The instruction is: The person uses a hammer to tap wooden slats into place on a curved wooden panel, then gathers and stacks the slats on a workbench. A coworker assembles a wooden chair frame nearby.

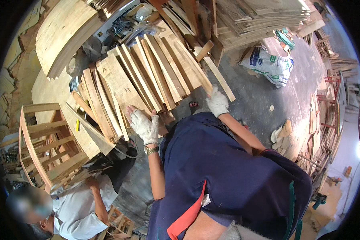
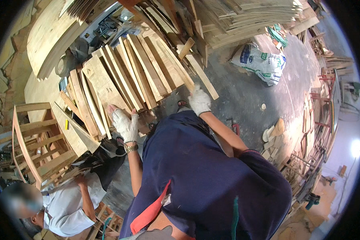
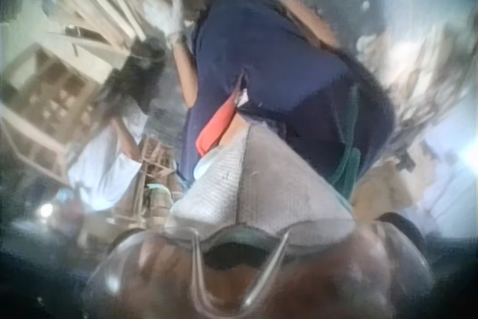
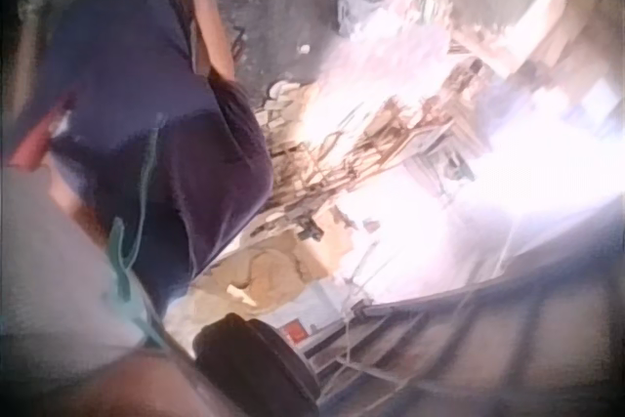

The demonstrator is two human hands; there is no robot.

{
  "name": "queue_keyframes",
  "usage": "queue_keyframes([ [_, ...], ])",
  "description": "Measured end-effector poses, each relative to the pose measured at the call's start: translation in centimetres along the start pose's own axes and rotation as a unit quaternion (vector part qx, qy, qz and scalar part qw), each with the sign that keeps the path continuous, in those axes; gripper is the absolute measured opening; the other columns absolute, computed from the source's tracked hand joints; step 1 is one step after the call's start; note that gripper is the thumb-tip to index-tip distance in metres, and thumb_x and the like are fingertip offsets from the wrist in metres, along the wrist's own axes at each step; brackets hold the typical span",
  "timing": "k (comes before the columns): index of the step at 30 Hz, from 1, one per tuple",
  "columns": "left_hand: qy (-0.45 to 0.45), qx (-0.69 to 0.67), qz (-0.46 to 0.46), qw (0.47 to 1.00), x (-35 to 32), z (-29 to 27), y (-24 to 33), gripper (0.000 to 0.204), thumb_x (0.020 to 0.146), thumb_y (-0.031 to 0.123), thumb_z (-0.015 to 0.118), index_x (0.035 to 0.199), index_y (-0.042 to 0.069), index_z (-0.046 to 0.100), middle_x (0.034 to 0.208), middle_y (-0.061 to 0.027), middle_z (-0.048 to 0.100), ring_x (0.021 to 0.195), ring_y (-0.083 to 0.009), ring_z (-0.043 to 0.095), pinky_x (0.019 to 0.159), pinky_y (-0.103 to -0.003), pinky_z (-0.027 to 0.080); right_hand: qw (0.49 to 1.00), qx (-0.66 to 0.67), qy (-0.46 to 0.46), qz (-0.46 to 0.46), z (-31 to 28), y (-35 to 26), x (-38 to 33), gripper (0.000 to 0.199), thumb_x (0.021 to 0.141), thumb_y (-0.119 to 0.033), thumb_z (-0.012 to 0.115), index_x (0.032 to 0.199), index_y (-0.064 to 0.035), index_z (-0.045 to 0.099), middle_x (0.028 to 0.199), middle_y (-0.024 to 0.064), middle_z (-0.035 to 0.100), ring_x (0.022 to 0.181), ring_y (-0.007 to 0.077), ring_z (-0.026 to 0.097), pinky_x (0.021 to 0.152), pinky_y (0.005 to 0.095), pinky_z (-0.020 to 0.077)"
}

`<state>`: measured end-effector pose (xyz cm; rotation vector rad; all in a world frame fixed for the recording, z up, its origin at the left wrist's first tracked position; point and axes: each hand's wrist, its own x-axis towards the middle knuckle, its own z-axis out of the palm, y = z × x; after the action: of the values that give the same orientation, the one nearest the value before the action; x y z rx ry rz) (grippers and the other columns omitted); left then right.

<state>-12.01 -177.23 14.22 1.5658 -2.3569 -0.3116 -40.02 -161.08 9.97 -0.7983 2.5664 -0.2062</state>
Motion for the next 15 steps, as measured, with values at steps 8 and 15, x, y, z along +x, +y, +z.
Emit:
queue_keyframes([
  [8,0.000,-0.002,0.000,1.000,0.0,-0.3,0.5,0.103,0.089,0.048,0.067,0.162,-0.004,0.016,0.168,-0.0260,0.020,0.156,-0.0409,0.018,0.125,-0.051,0.018,0.962,0.253,-0.055,-0.085,-0.9,0.4,0.2,0.064,0.098,-0.039,0.064,0.139,0.0051,0.043,0.099,0.0238,0.067,0.073,0.0292,0.073,0.064,0.0418,0.0590],
  [15,0.001,0.003,0.006,1.000,0.0,-0.3,0.3,0.104,0.089,0.048,0.068,0.162,-0.004,0.015,0.168,-0.0254,0.020,0.156,-0.0402,0.018,0.125,-0.052,0.019,0.985,0.151,0.034,-0.072,0.5,-1.9,5.3,0.064,0.096,-0.044,0.067,0.139,0.0001,0.049,0.117,0.0207,0.059,0.093,0.0326,0.070,0.079,0.0423,0.0597],
])
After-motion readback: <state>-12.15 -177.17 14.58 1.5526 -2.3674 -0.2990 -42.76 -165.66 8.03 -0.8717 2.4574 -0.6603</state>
